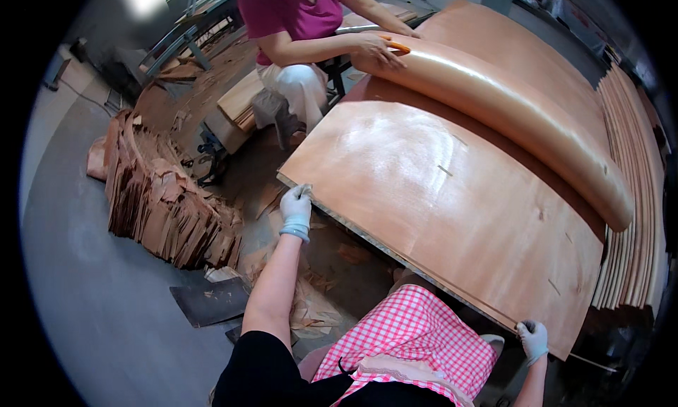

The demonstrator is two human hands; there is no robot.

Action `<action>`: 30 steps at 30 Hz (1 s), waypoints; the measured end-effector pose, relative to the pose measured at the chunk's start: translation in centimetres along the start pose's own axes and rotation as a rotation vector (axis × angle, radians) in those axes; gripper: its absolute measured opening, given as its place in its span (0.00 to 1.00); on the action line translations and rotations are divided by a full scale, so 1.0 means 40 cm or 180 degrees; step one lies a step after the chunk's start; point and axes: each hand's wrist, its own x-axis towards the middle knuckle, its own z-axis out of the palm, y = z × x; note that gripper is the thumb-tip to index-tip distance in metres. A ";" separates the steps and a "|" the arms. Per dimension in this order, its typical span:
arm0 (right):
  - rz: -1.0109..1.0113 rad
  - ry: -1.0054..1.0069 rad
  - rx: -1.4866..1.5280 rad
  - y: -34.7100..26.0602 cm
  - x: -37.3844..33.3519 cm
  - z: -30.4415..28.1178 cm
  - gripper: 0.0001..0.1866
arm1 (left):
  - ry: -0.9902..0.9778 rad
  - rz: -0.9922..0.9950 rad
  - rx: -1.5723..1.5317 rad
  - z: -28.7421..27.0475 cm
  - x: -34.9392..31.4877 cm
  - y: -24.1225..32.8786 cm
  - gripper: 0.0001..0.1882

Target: The person lifts large, thin wooden panels and stacks them on a workbench in a workshop. They align the panels carefully and use a thin wooden stick to separate the layers. A coworker assists by holding the stack and using a utility knife to trim the edges of the panels.

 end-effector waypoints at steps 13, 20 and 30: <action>-0.0163 -0.0482 -0.0184 -0.190 0.054 0.145 0.10 | 0.0529 -0.0863 0.1265 -0.004 0.205 -0.009 0.17; -0.0077 -0.0624 -0.0024 -0.190 0.062 0.144 0.10 | 0.0570 -0.0716 0.1435 -0.016 0.222 -0.037 0.15; 0.0057 -0.0664 -0.0644 -0.237 0.059 0.130 0.14 | 0.0463 -0.0584 0.1954 -0.015 0.219 -0.029 0.15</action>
